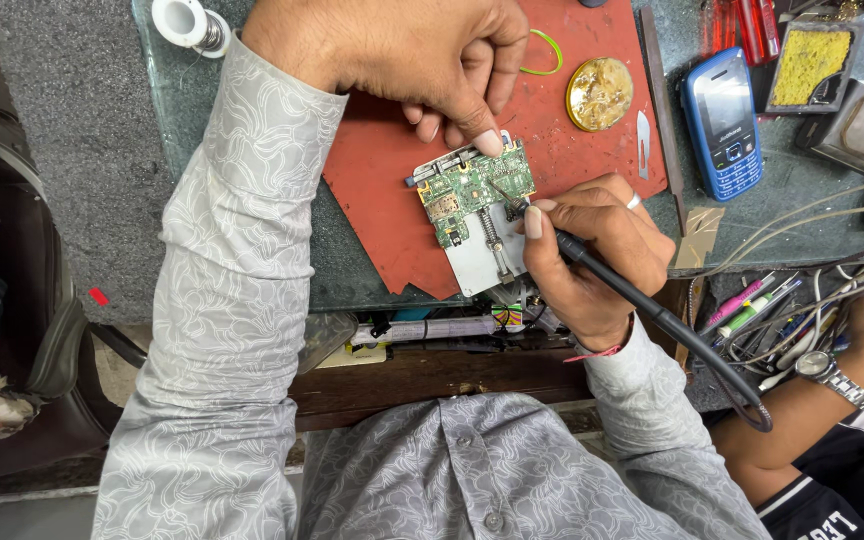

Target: The person holds a mobile phone motherboard on the workbench with one hand and uses a soldering iron with the other to solder components on the board, repositioning and turning the board to work on different edges throughout the clip.

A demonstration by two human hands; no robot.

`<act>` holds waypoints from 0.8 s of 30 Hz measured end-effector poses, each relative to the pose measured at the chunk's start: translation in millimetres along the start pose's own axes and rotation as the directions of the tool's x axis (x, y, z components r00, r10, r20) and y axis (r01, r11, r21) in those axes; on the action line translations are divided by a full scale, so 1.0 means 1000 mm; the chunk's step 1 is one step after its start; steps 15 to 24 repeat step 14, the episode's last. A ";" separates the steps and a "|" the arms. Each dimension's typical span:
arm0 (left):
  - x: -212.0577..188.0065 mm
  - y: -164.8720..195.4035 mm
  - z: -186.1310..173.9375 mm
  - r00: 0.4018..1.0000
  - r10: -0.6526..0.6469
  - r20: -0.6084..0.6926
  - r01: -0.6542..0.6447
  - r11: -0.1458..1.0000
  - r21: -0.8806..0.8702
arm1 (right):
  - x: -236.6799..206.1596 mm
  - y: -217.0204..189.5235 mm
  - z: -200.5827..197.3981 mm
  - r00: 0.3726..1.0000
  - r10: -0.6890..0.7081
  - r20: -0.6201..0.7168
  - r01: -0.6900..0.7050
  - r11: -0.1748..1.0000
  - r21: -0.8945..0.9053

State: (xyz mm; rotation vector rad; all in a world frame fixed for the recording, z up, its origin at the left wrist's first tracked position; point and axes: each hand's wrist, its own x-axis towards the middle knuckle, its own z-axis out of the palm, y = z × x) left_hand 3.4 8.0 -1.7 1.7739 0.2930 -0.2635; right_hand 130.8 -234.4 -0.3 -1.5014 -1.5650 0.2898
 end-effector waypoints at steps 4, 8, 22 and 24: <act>-0.001 0.001 0.000 1.000 -0.010 -0.006 0.009 1.000 -0.017 | 0.001 0.000 0.001 1.000 -0.001 0.000 0.001 1.000 0.000; -0.002 0.002 0.001 1.000 -0.019 -0.010 0.019 1.000 -0.006 | 0.000 0.000 0.000 1.000 0.006 0.010 -0.006 1.000 -0.001; 0.001 -0.001 0.000 1.000 0.007 0.000 -0.007 1.000 -0.001 | -0.010 -0.001 -0.001 1.000 0.003 0.007 -0.003 1.000 0.007; 0.001 -0.001 0.000 1.000 0.007 0.000 -0.007 1.000 -0.001 | -0.010 -0.001 -0.001 1.000 0.003 0.007 -0.003 1.000 0.007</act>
